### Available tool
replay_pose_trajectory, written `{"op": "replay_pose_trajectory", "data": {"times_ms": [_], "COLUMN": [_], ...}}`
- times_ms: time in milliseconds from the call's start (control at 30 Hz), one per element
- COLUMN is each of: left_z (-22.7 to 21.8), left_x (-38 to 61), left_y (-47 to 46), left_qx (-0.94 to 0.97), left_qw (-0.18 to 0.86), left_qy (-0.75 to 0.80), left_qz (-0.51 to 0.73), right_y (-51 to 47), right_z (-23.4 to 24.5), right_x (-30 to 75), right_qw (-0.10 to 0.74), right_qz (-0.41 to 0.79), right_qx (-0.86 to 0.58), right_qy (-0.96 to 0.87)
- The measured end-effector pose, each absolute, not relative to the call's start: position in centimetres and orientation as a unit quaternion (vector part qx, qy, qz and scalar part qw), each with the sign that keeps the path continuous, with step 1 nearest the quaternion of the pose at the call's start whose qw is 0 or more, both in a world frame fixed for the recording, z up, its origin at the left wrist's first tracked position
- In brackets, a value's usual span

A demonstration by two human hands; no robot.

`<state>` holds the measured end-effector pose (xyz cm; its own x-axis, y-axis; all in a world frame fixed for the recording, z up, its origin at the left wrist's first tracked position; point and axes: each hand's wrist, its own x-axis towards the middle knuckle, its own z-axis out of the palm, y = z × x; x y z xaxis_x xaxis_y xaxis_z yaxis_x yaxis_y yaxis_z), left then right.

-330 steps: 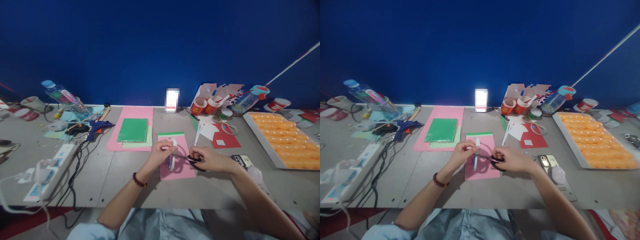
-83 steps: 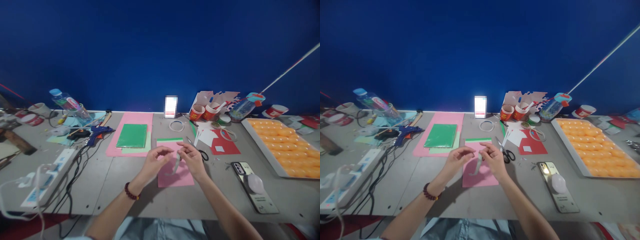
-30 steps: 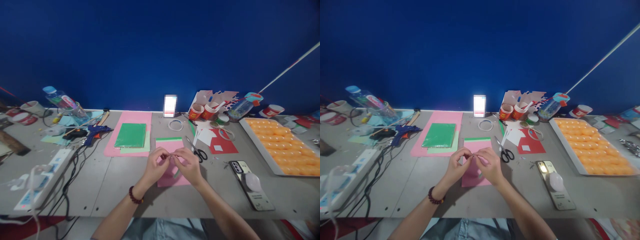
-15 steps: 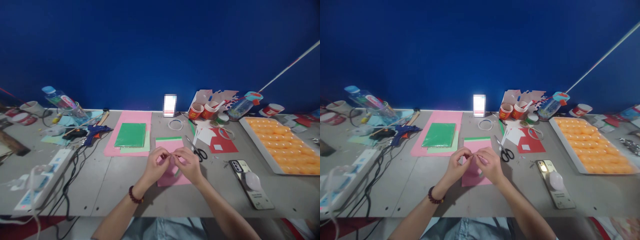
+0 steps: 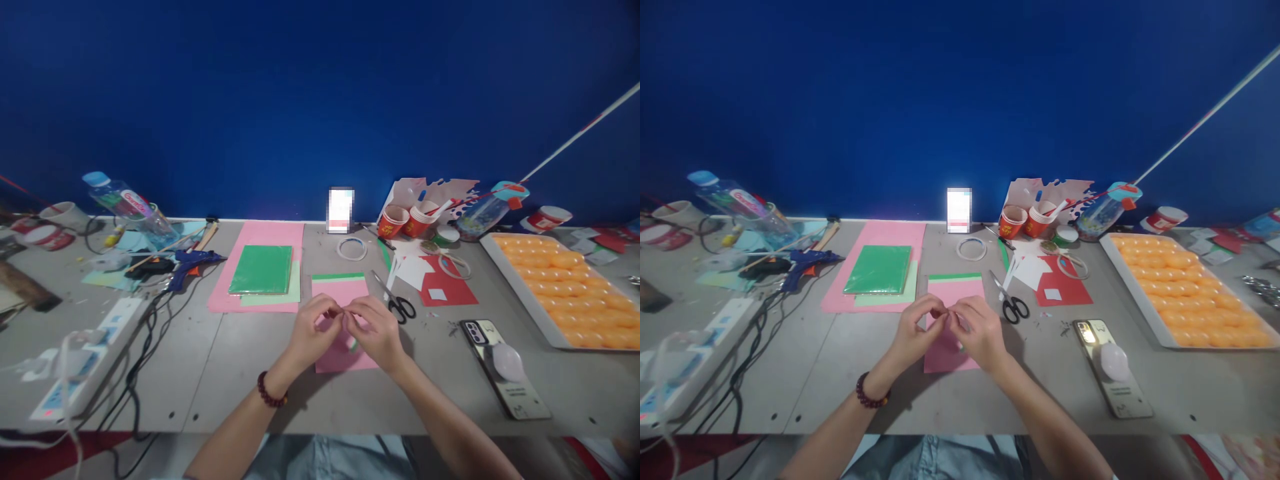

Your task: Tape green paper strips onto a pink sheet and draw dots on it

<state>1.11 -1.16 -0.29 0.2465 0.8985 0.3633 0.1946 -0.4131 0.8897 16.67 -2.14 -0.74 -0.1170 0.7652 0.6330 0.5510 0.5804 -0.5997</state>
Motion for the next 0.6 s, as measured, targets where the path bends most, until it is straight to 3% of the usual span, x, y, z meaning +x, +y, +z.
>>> {"op": "replay_pose_trajectory", "data": {"times_ms": [267, 600], "left_z": [0.0, -0.6], "left_x": [1.5, 1.1], "left_y": [-1.2, -0.7], "left_qx": [0.676, 0.541], "left_qw": [0.386, 0.520], "left_qy": [0.398, 0.406], "left_qz": [0.485, 0.522], "right_y": [-2.5, -0.9], "right_z": [-0.2, -1.3], "right_x": [16.3, 18.3], "right_qw": [0.528, 0.625], "right_qz": [0.159, 0.419], "right_qx": [-0.477, -0.516], "right_qy": [-0.684, -0.409]}}
